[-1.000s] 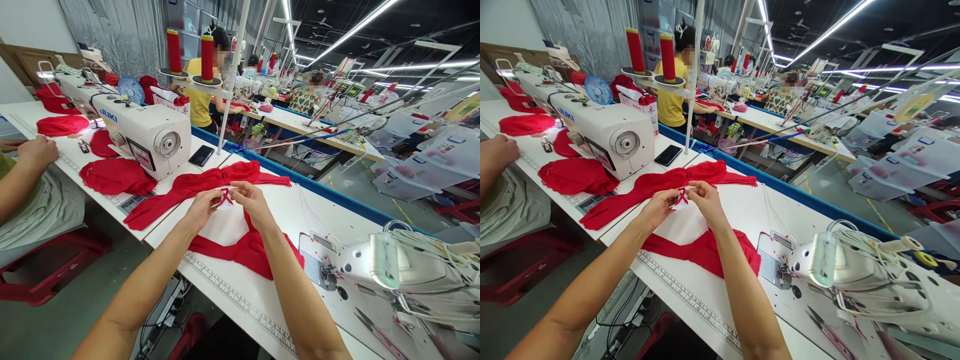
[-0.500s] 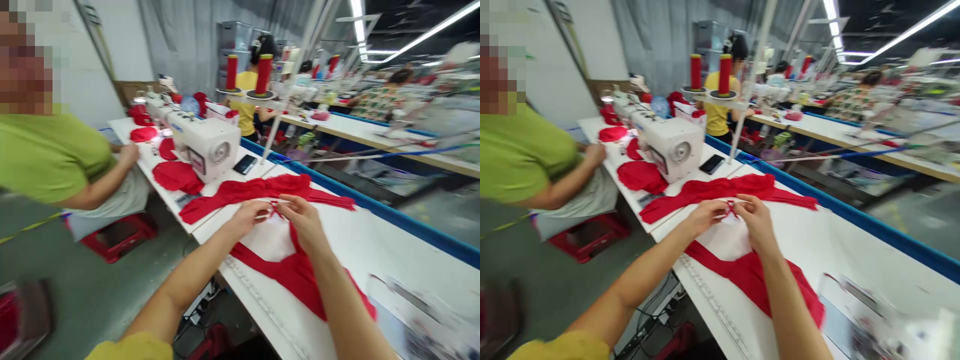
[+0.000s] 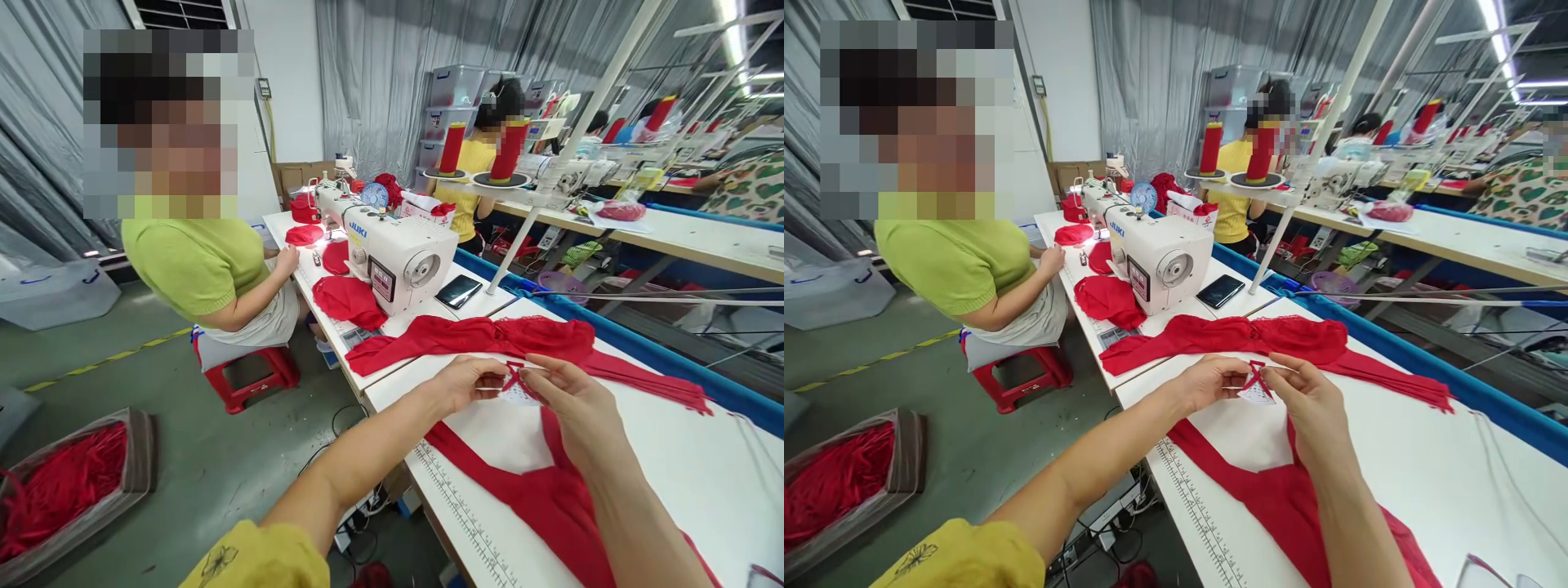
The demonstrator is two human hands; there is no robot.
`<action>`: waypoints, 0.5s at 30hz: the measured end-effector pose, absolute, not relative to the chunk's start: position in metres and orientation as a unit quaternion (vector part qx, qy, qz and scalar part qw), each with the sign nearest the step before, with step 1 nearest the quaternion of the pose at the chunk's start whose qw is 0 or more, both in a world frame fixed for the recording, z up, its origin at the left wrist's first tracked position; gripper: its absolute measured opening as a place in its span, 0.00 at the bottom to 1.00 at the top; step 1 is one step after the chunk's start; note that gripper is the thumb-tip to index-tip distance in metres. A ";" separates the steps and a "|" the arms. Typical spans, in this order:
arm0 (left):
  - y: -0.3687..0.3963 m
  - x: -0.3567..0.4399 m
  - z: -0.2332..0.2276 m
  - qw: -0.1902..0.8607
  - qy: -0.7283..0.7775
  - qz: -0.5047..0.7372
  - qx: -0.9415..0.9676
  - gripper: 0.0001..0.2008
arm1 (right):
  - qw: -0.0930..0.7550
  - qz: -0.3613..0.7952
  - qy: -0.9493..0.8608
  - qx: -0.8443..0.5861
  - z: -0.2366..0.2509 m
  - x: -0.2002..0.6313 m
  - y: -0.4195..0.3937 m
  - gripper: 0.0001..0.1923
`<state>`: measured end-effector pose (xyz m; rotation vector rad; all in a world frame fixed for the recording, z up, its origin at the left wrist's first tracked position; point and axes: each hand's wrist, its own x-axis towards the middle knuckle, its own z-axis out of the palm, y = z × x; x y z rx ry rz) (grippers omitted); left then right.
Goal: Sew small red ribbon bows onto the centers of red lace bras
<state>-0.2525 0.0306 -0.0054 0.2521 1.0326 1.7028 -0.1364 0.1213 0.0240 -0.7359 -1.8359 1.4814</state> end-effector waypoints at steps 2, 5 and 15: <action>0.031 -0.255 -0.002 0.534 0.435 0.717 0.104 0.08 | 0.310 0.581 -0.696 -0.286 0.027 -0.140 0.122 0.23; 0.027 -0.254 0.007 0.534 0.426 0.723 0.106 0.08 | 0.334 0.571 -0.686 -0.302 0.038 -0.138 0.113 0.21; 0.037 -0.262 0.002 0.523 0.371 0.761 0.099 0.05 | 0.150 0.653 -0.675 -0.310 0.044 0.036 0.044 0.17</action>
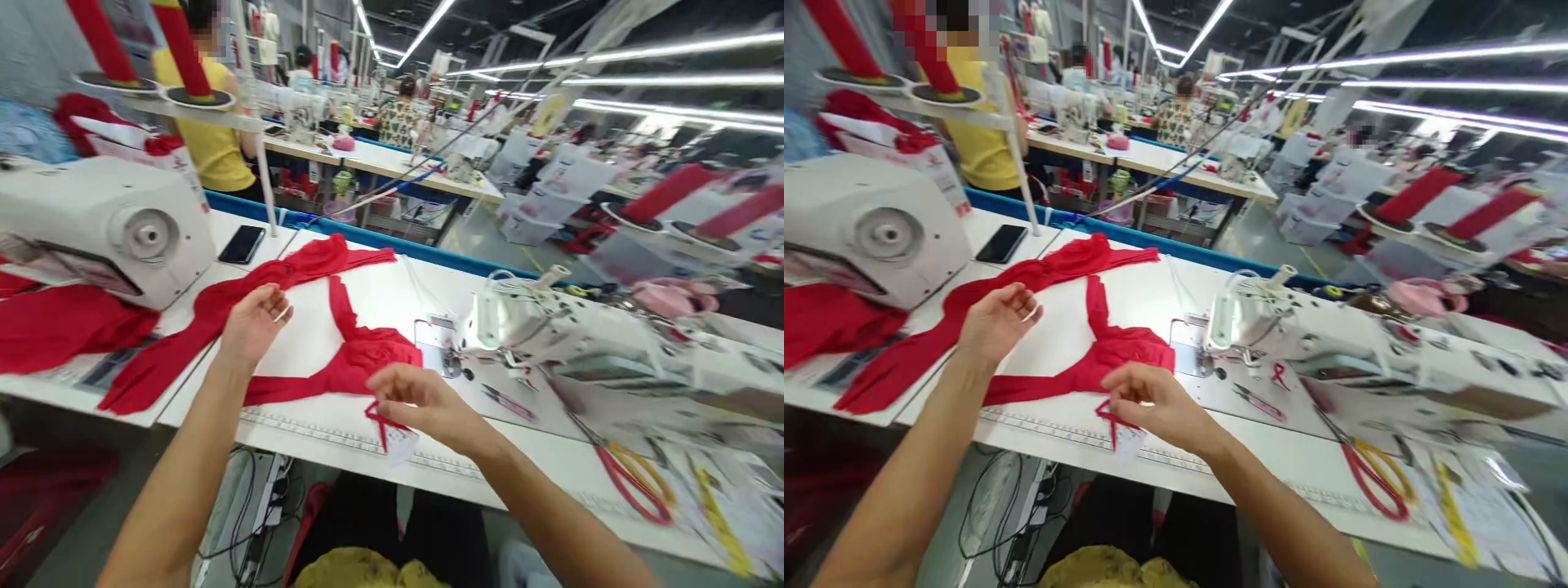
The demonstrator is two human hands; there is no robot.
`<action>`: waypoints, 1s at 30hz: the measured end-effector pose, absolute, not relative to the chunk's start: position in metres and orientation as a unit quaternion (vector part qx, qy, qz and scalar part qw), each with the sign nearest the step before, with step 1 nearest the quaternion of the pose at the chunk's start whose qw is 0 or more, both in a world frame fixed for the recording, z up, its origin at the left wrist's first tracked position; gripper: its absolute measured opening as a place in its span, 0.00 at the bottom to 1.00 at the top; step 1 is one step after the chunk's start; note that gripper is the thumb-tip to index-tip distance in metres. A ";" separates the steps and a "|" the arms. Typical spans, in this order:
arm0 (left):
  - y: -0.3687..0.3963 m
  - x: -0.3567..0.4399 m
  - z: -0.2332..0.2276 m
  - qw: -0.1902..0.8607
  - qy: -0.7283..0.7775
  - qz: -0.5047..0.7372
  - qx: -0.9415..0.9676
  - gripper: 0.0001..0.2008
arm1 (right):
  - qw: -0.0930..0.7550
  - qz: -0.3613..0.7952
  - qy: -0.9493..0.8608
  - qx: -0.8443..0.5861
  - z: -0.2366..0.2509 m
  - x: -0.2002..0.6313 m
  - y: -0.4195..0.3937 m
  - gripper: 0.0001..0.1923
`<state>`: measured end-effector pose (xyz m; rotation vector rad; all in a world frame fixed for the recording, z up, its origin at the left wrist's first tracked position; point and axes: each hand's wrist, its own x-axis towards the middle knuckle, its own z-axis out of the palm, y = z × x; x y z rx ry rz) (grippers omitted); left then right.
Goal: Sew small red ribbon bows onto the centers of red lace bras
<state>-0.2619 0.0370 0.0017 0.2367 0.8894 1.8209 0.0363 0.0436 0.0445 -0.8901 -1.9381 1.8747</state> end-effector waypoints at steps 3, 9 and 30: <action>0.033 -0.251 0.001 0.470 0.415 0.752 0.203 0.07 | 0.230 0.563 -0.630 -0.483 0.019 0.120 0.033 0.21; 0.026 -0.194 0.033 0.312 0.573 0.528 0.544 0.04 | 0.330 0.406 -0.576 -0.628 -0.016 0.229 0.056 0.25; 0.008 -0.108 0.014 -0.032 0.720 0.299 0.626 0.12 | 0.264 0.778 -0.496 -0.281 0.026 0.034 0.052 0.18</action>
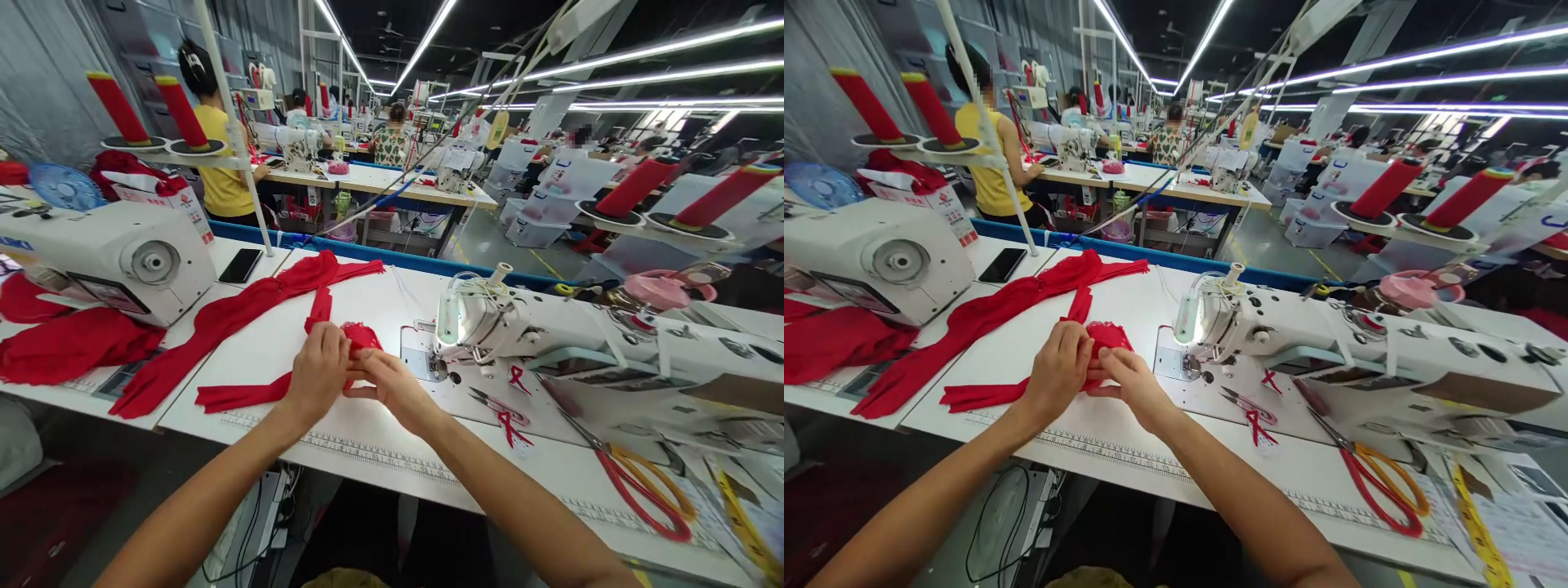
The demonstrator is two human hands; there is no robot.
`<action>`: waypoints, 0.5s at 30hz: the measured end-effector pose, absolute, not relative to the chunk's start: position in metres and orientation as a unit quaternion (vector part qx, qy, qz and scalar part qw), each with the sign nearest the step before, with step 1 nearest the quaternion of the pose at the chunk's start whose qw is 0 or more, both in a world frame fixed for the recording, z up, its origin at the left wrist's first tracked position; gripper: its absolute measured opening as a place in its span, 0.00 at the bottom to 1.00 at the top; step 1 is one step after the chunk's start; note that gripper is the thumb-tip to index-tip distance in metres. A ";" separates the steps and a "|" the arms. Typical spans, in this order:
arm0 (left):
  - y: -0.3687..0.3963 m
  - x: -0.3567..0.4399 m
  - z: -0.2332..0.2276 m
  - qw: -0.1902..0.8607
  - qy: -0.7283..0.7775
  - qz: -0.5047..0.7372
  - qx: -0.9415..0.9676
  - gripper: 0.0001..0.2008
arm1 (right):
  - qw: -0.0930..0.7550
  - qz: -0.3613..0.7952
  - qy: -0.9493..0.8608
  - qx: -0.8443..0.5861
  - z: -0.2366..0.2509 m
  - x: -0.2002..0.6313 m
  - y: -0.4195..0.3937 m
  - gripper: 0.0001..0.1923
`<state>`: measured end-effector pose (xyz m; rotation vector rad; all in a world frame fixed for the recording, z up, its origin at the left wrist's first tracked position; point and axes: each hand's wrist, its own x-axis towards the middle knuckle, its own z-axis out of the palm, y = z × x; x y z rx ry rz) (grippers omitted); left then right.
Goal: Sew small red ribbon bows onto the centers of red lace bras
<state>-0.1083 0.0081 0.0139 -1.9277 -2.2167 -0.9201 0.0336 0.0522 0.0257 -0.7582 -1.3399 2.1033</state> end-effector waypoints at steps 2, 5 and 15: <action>-0.014 -0.102 0.022 0.068 -0.683 -0.342 -0.642 0.12 | 0.283 0.809 -0.461 -0.229 0.037 0.014 0.056 0.17; -0.036 -0.110 0.040 0.036 -0.620 -0.398 -0.675 0.09 | 0.320 0.782 -0.481 -0.232 0.049 -0.004 0.060 0.13; 0.025 -0.235 0.058 -0.488 -0.457 -0.474 -0.572 0.31 | 0.204 0.640 -0.686 -0.279 0.092 -0.014 0.096 0.12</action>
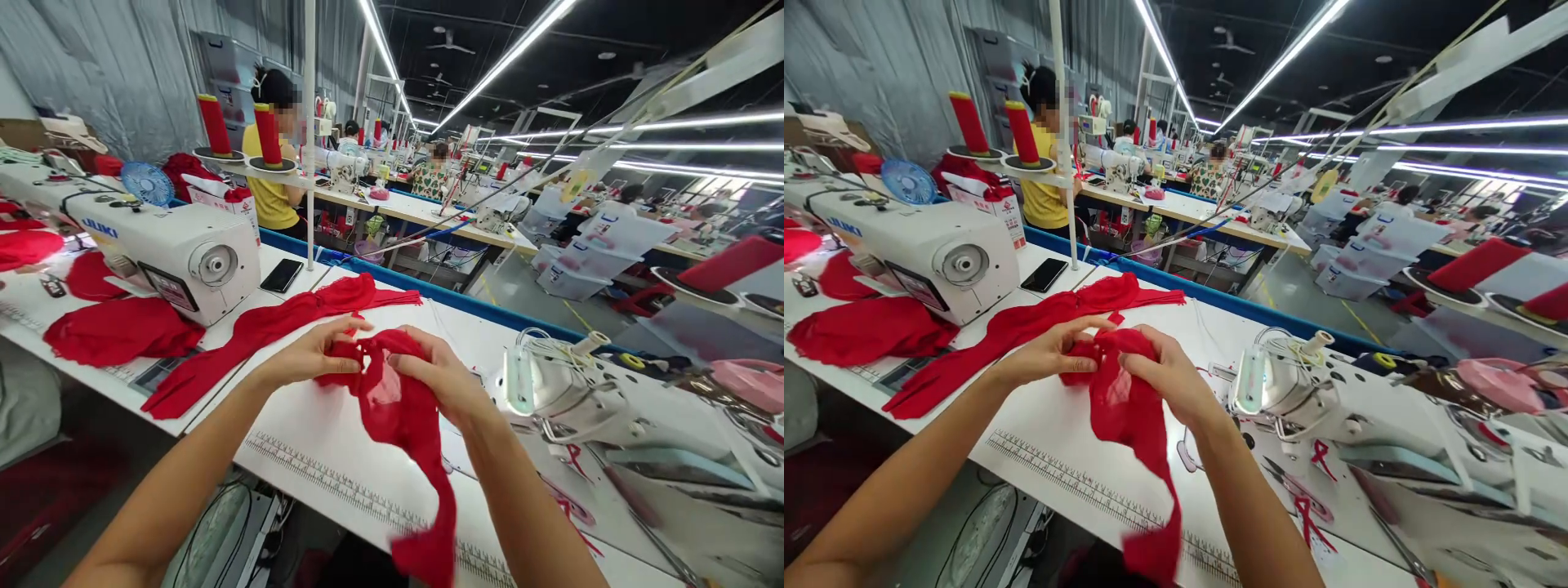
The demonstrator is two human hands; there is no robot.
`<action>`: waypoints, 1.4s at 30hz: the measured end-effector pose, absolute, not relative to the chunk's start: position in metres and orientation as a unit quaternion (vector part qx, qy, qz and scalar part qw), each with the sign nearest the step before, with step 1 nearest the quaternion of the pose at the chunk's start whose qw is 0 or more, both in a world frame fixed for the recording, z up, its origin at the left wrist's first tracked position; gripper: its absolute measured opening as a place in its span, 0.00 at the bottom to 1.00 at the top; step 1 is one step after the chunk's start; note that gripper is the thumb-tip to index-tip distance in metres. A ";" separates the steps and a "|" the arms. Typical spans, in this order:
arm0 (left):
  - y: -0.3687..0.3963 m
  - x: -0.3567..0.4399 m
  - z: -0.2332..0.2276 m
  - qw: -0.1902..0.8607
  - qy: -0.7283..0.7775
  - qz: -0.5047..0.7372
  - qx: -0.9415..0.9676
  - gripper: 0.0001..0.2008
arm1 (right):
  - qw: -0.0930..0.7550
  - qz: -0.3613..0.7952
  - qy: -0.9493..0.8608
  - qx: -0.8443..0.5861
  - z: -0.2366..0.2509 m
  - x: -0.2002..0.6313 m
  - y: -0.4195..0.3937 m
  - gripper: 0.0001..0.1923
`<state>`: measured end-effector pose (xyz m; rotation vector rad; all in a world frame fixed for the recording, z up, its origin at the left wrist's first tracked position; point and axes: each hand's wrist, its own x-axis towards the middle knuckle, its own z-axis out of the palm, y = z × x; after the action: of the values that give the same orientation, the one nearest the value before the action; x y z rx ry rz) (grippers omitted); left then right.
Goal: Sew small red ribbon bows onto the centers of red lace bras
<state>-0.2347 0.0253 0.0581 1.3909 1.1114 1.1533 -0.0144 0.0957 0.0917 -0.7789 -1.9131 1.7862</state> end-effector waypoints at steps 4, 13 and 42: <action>0.035 -0.251 0.043 0.549 0.455 0.468 0.522 0.18 | 0.220 0.423 -0.811 -0.340 0.075 -0.022 0.126 0.06; 0.046 -0.262 0.027 0.598 0.441 0.457 0.488 0.15 | 0.135 0.514 -0.822 -0.207 0.053 -0.051 0.154 0.28; 0.048 -0.264 0.021 0.618 0.453 0.439 0.469 0.11 | 0.049 0.656 -0.713 -0.244 0.047 -0.062 0.160 0.12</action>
<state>-0.2644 0.0481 0.0206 1.0796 1.0431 1.0106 -0.0617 0.1599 0.0465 -0.7441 -2.1722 1.9987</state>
